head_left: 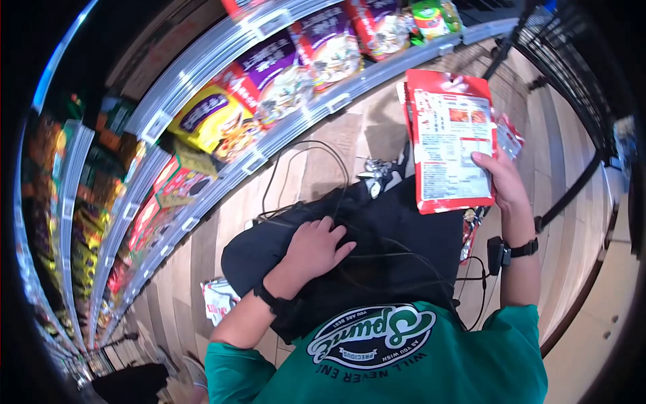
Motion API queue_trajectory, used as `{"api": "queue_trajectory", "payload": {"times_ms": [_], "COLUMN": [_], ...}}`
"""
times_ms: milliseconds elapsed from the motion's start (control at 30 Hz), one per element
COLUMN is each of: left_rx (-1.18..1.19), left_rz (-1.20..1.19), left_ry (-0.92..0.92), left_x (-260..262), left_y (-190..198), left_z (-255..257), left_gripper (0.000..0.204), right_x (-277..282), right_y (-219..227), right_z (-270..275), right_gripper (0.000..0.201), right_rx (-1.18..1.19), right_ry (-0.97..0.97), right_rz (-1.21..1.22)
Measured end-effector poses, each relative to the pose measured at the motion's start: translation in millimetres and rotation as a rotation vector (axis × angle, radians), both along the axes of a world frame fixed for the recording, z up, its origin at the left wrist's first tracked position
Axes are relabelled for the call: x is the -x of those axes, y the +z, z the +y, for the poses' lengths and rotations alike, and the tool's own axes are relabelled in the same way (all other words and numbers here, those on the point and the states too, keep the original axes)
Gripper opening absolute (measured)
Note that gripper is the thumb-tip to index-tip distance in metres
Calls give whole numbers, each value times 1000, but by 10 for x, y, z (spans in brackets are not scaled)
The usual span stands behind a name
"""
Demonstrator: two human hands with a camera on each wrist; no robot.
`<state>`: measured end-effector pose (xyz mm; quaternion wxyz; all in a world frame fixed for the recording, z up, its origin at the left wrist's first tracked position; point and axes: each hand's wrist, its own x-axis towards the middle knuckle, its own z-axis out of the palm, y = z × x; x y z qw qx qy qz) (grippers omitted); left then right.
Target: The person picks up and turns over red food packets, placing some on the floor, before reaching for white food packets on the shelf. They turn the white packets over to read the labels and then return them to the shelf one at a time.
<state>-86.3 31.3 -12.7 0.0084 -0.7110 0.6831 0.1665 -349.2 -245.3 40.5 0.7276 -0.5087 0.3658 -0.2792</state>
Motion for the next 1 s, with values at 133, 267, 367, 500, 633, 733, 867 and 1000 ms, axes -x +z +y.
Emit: {"api": "queue_trajectory", "payload": {"times_ms": [133, 267, 367, 500, 633, 733, 867, 1000], "left_rx": [266, -37, -92, -456, -427, -323, -314, 316], "left_rz": [57, -55, -51, 254, 743, 275, 456, 191], "left_ry": [50, -28, 9, -59, 166, 574, 926, 984], "left_x": [-54, -96, -63, 37, -74, -25, 28, 25], "left_y": [-115, 48, 326, 1232, 1414, 1010, 833, 785], "left_z": [48, 70, 331, 806, 1309, 1747, 2011, 1968], "left_gripper": [42, 43, 43, 38, 33, 34, 29, 16], "right_x": [-722, -1072, -1188, -1252, -1206, -1159, -1040, -1085], "right_y": [-218, -513, -553, -493, -324, -306, -595, -452], "right_z": [-104, -40, 41, 99, 446, 967, 1351, 1643], "right_gripper": [49, 43, 43, 50, 53, 59, 55, 40], "right_rx": [-85, -288, -317, -238, -262, -279, 192, 919], "right_ry": [172, 220, 292, 392, 417, 388, 660, 817], "right_rz": [25, 27, 76, 87, 74, 105, 205, 805]}}
